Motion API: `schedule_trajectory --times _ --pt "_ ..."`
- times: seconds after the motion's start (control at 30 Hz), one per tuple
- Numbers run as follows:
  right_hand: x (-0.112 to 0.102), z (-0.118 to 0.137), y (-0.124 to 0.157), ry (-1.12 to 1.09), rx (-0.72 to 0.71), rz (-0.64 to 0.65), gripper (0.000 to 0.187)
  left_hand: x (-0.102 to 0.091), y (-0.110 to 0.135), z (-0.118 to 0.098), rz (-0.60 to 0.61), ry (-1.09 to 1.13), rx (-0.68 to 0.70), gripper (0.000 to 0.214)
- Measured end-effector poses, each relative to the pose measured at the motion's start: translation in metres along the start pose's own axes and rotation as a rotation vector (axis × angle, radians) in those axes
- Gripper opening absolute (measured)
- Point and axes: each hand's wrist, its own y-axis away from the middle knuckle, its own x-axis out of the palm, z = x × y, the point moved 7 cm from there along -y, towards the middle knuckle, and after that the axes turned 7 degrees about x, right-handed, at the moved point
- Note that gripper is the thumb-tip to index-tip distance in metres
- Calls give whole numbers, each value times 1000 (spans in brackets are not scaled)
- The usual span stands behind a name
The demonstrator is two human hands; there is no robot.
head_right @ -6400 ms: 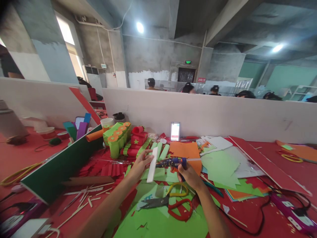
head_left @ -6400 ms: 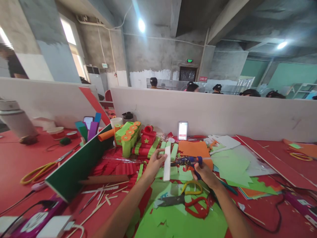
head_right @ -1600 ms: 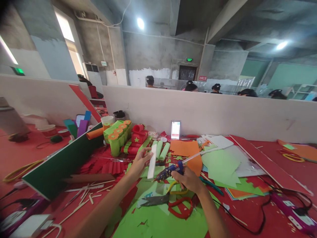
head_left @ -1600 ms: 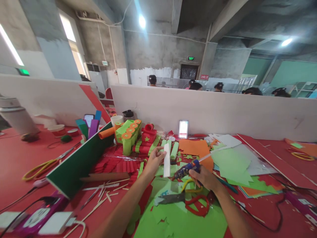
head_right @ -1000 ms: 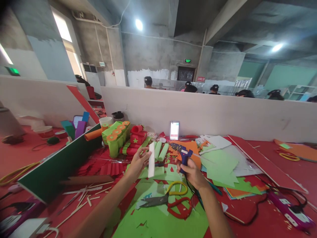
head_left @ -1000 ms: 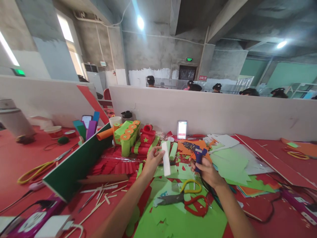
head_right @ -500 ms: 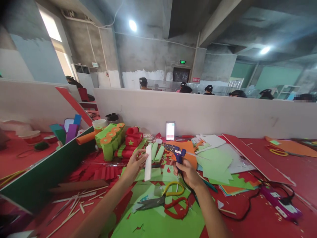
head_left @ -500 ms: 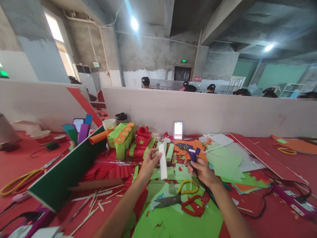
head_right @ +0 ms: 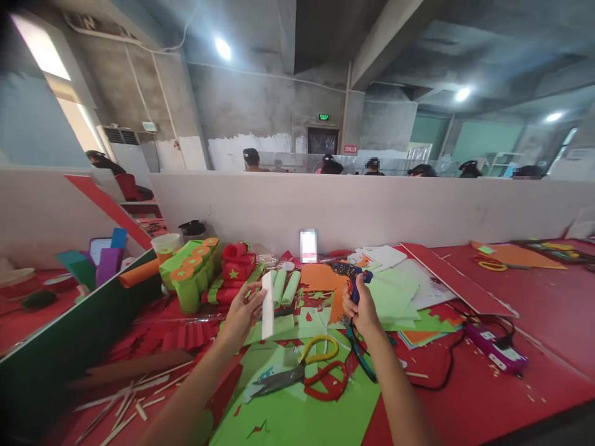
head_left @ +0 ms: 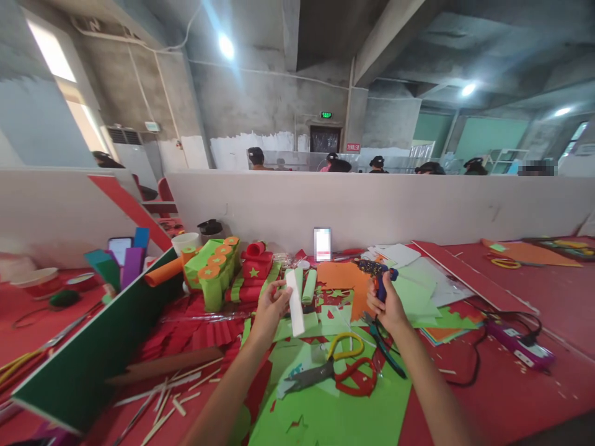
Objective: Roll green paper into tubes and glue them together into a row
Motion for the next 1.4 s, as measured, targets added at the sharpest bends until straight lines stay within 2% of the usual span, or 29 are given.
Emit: schedule_trajectory --times 0.2,0.37,0.57,0.73,0.97,1.13,1.4 --pt "-10 12 4 41 -158 -61 53 2 1 -3 19 11 8 50" --pt "-12 2 1 196 -98 -102 54 6 3 -5 59 2 32 48" --pt "5 -16 1 227 -56 22 50 12 3 -4 97 -10 51 46" --pt "11 -27 0 374 -36 14 52 14 3 -1 134 -17 53 44" --pt "19 -24 6 488 -103 54 59 18 6 2 188 -18 53 45" --pt "25 -26 8 579 -98 63 65 21 8 3 232 -16 53 43" --pt "36 -31 10 653 -105 125 64 20 9 5 216 5 17 44"
